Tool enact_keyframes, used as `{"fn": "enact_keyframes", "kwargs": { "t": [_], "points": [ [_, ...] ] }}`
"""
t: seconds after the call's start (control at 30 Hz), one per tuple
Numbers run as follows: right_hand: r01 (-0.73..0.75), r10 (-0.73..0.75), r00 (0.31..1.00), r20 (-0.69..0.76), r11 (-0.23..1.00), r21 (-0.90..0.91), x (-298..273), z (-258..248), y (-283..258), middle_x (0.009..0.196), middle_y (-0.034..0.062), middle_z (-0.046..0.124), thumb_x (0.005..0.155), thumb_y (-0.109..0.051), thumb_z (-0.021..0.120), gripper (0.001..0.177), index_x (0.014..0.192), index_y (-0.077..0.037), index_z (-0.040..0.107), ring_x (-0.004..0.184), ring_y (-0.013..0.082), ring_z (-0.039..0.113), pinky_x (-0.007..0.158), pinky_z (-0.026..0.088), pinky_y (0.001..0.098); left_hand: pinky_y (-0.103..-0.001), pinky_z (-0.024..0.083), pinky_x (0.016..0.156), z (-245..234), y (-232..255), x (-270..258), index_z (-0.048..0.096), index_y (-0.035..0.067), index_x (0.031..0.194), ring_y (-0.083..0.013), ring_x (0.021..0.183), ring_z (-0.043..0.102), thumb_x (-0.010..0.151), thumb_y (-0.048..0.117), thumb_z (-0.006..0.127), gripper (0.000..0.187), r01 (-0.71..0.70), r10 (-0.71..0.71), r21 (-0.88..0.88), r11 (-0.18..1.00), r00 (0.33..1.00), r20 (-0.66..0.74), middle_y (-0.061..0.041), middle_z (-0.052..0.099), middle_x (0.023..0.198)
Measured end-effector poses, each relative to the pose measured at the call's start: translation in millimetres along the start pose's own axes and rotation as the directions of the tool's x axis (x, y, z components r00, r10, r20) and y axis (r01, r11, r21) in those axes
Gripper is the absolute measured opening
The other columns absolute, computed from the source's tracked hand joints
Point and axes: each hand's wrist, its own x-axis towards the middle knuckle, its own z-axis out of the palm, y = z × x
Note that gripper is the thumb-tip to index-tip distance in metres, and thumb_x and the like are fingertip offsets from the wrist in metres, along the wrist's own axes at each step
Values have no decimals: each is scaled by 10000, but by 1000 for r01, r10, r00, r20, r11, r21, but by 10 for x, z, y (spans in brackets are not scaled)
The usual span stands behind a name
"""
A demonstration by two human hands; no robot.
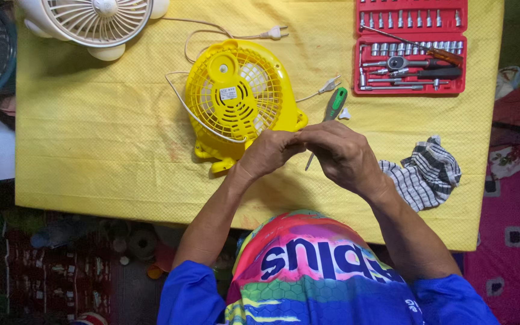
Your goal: The person uses a screwdriver to remove screws from a yellow electric fan, then detaches the front grille and removes the fan blade. The components are placed on the table while the person continues to unscrew parts of the rear housing.
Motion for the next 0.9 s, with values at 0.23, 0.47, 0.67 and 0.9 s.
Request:
{"fn": "enact_keyframes", "kwargs": {
  "t": [0.23, 0.47, 0.67, 0.9],
  "points": [
    [21, -21, 992, -123, 1000, -3, 5, -8, -120, 1117, 153, 697, 831, -71, 837, 386, 1188, -10, 704, 951, 262, 726, 797, 599, 350, -403, 577, 669, 104, 6, -6, 748, 75, 992, -327, 771, 736, 892, 218, 788, 179, 19, 0, 171, 985, 994, -110, -148, 734, 871],
    [-25, 30, 974, -226, 999, 28, -67, 119, -160, 995, 114, 684, 878, -118, 861, 341, 1171, -16, 719, 812, 174, 734, 687, 606, 281, -432, 547, 601, 215, -64, -71, 675, 53, 856, -336, 678, 706, 853, 342, 821, 325, 89, -23, 255, 963, 968, -248, -145, 700, 739],
    [12, -3, 970, -245, 999, 36, -76, 144, -214, 939, 103, 691, 874, -118, 856, 320, 1140, -4, 718, 781, 165, 717, 674, 594, 279, -458, 528, 600, 256, -131, -54, 631, 46, 842, -360, 681, 681, 890, 322, 833, 346, 39, 45, 313, 949, 965, -259, -161, 668, 716],
    [85, -94, 975, -203, 995, -53, -99, 103, -228, 1015, 123, 745, 918, -14, 759, 200, 1114, -20, 720, 897, 260, 750, 774, 602, 340, -383, 589, 689, 187, -30, -112, 682, 40, 1025, -278, 806, 758, 834, 279, 817, 335, -106, 130, 115, 988, 967, -221, -148, 748, 888]
  ]
}}
